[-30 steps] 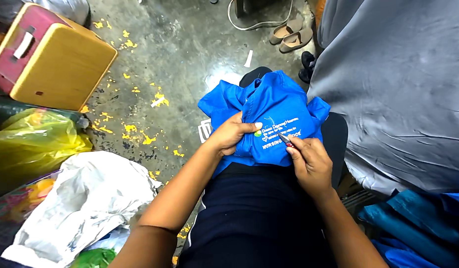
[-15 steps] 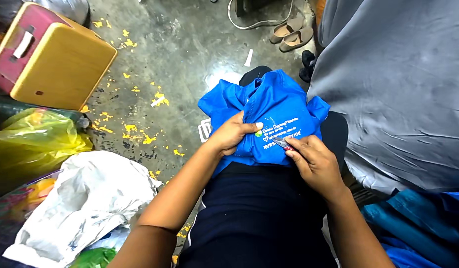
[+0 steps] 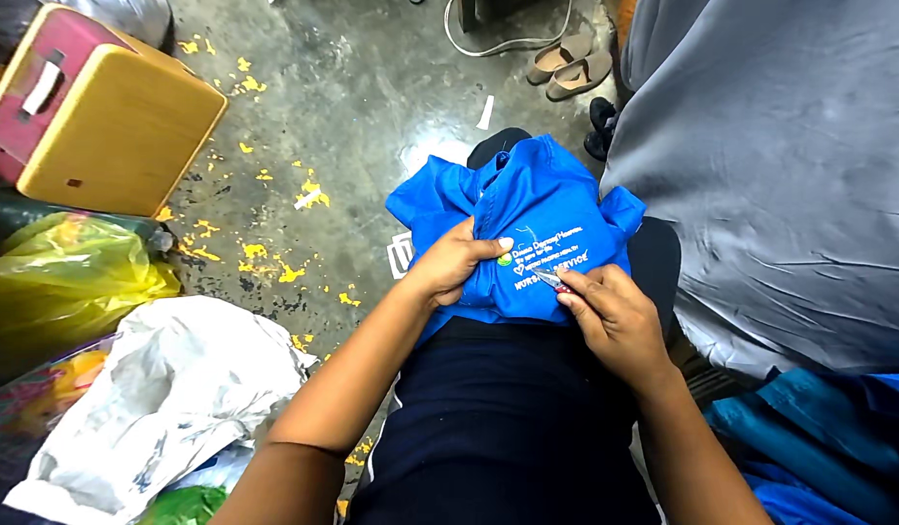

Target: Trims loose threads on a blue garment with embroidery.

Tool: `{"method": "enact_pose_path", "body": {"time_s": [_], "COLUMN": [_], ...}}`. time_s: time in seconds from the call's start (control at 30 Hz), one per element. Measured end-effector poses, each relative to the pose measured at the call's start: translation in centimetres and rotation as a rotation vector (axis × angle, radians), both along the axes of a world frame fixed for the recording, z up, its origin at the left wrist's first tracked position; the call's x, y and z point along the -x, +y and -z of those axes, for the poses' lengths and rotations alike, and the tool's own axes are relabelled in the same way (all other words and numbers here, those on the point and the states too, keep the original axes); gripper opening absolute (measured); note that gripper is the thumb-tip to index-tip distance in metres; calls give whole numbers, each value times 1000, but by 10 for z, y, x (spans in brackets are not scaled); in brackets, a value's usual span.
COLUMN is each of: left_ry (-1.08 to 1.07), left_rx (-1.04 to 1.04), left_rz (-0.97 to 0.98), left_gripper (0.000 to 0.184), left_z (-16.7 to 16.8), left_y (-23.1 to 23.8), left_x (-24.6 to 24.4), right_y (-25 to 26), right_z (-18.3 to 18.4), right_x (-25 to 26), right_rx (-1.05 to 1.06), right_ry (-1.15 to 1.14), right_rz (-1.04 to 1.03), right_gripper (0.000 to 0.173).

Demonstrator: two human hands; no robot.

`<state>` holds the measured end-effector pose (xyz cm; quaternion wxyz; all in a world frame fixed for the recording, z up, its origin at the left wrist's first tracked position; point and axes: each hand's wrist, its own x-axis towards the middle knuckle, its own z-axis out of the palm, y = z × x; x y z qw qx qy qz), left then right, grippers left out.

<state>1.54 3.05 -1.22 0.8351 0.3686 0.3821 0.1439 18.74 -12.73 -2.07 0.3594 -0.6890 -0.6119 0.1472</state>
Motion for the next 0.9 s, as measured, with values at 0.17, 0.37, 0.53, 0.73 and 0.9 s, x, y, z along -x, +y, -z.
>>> {"method": "enact_pose_path", "body": {"time_s": [0.17,0.37,0.53,0.73,0.9], "left_ry": [20,35,18,46,36], "left_rx": [-11,-71,-89,-83,-64], "left_rz": [3,-18,-45,-59,-69], "left_gripper": [26,24,25,25,24], "left_z": [-2,-4,-4,-5,-6], "left_y": [-1,-5,-5,-6,-6], "left_x": [-2,-4,-8,-9,-9], "right_y": [-1,-2,-2,-2,-2], "right_z": [-1,-4,-3,5,2], "right_x": [0,8,12,20,21], "right_rx": [21,40,39,-65,-86], "right_ry": [61,79,82,21,74], "right_rz": [13,95,132,175,203], "right_gripper": [29,29,28,26,28]}}
